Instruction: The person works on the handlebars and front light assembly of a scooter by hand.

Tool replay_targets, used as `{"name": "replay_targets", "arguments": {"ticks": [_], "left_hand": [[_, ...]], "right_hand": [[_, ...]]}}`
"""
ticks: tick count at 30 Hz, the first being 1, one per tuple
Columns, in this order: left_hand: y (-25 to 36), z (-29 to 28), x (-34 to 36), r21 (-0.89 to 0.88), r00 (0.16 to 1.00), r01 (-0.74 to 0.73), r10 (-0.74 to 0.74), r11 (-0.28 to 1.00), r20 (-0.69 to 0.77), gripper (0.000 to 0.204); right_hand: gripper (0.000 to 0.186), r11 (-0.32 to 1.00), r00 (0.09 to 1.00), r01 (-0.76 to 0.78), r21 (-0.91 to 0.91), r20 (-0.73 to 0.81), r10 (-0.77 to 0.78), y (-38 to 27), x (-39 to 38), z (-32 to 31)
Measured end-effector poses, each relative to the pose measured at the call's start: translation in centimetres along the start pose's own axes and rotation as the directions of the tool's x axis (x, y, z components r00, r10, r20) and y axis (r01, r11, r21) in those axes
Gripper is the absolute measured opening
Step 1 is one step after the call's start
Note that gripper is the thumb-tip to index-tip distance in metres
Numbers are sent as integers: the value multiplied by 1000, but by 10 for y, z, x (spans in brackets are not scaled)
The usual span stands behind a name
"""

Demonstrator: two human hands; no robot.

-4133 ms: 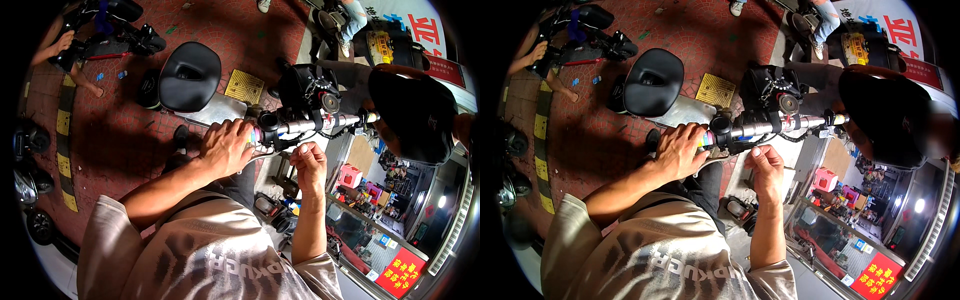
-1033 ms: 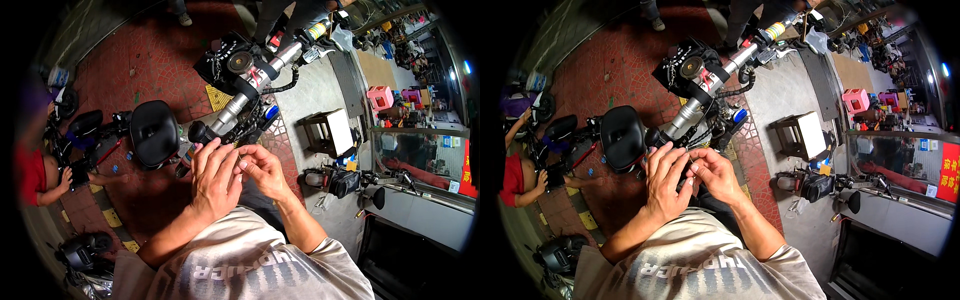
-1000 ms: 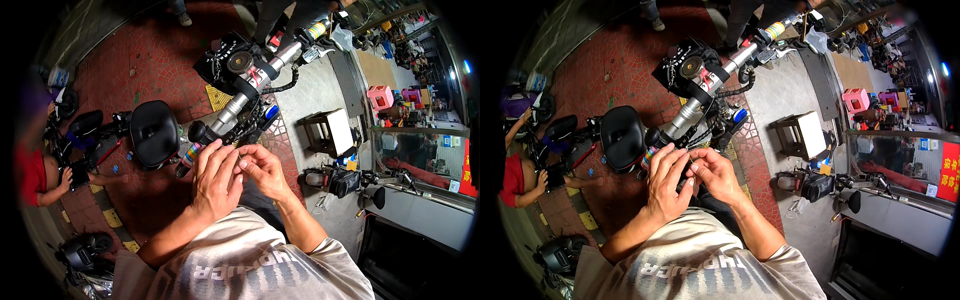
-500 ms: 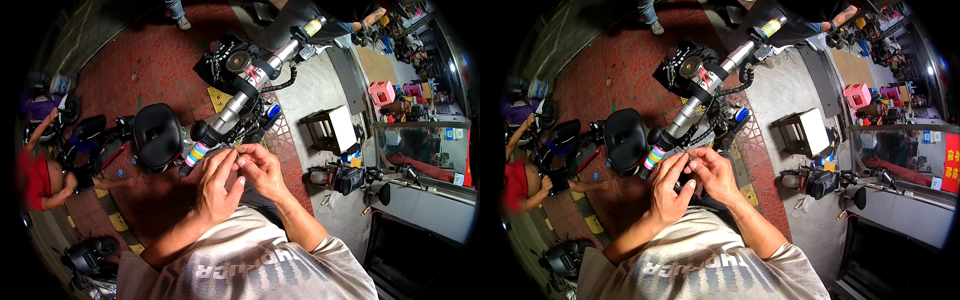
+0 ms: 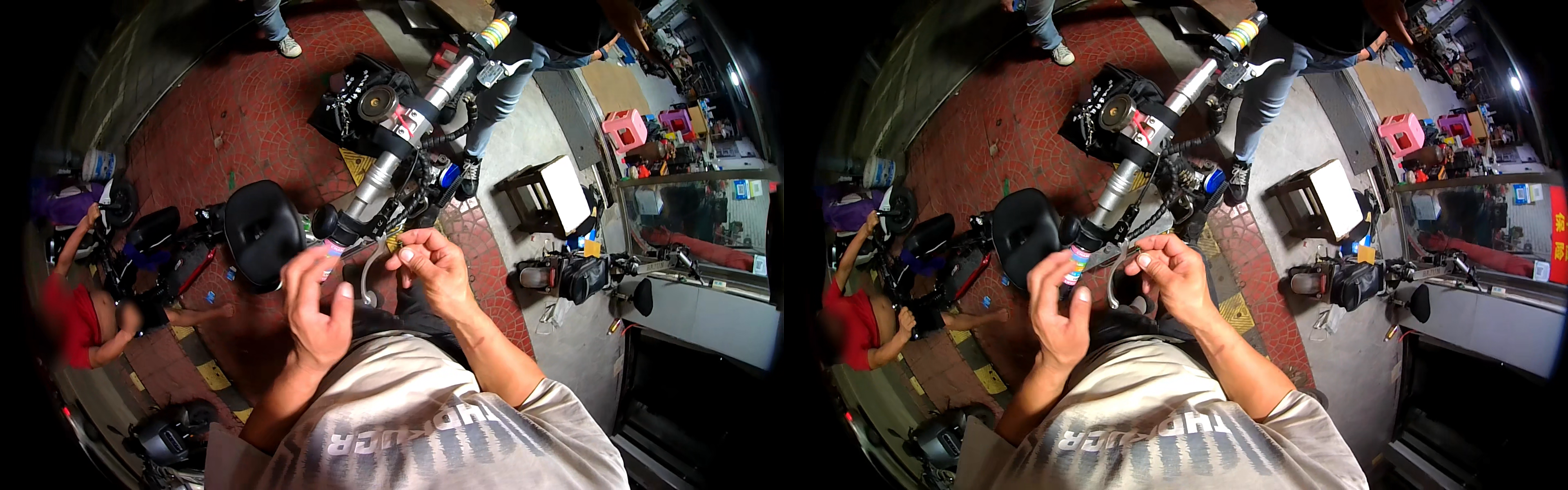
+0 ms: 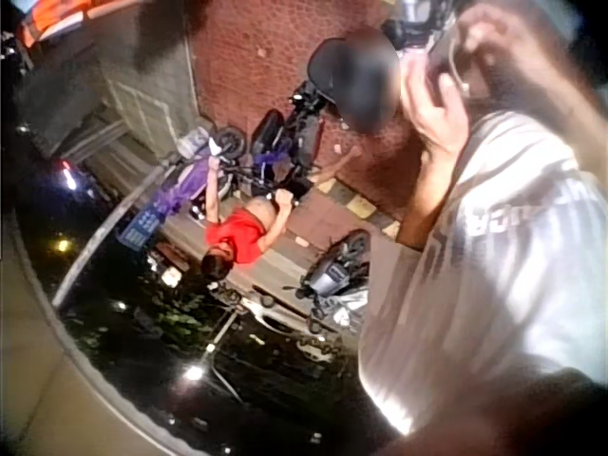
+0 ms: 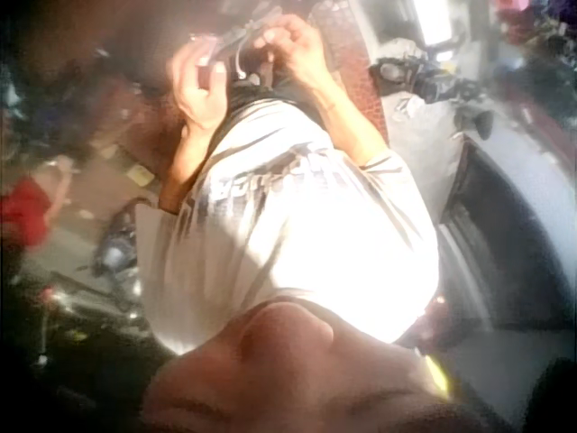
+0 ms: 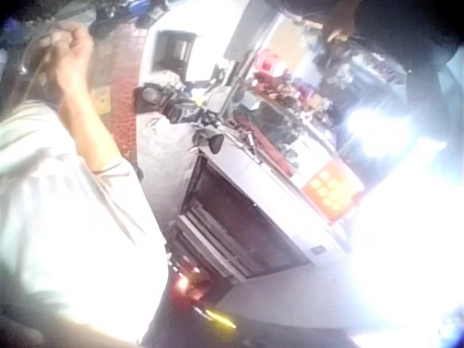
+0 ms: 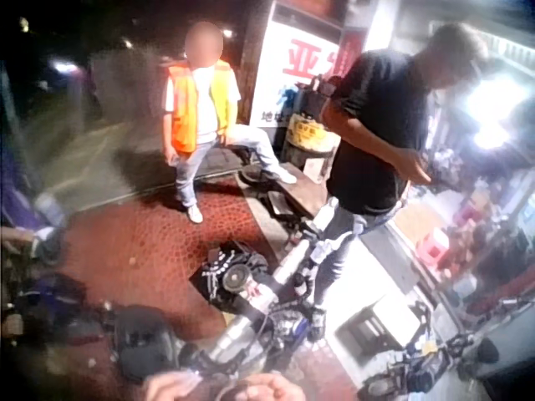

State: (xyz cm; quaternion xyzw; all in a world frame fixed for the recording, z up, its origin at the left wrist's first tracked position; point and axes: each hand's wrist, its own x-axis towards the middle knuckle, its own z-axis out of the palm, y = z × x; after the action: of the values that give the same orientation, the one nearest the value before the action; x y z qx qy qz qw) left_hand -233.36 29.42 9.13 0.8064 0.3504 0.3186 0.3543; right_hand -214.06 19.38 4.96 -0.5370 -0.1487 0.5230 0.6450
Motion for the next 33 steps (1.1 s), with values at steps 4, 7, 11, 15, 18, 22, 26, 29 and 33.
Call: {"name": "replay_targets", "arguments": {"ticks": [4, 7, 11, 15, 18, 22, 26, 29, 33], "left_hand": [[-21, 0, -5, 255, 975, 137, -175, 957, 136, 83], [-29, 11, -10, 384, 932, 167, -272, 908, 240, 115], [-32, 22, -13, 418, 924, 201, -313, 886, 218, 118], [-36, 25, -16, 414, 940, 196, -290, 889, 178, 115], [-37, 25, -16, 404, 941, 210, -297, 890, 165, 114], [-37, 27, -16, 415, 949, 200, -281, 888, 144, 114], [-37, 27, -16, 406, 954, 200, -272, 892, 128, 113], [-38, 29, -16, 422, 953, 202, -277, 884, 123, 112], [-38, 30, -17, 417, 955, 202, -273, 886, 117, 111]], "right_hand": [[18, 1000, 1000, -12, 7, -28, 12, 2, 2, -1], [17, 999, 999, -34, 9, -38, 35, 0, 1, 0], [16, 998, 997, -55, -23, -59, 54, 5, -1, -2], [16, 996, 995, -84, -30, -61, 82, 8, -2, 0], [15, 992, 992, -126, -24, -22, 125, 6, -2, 8], [16, 998, 998, -62, -13, 20, 62, 19, 1, 19], [17, 991, 991, -107, -80, 67, 113, 23, 1, 25], [17, 991, 987, -126, -53, 97, 130, 32, 0, 26], [15, 993, 987, -106, -51, 116, 112, 31, 1, 31]]}}
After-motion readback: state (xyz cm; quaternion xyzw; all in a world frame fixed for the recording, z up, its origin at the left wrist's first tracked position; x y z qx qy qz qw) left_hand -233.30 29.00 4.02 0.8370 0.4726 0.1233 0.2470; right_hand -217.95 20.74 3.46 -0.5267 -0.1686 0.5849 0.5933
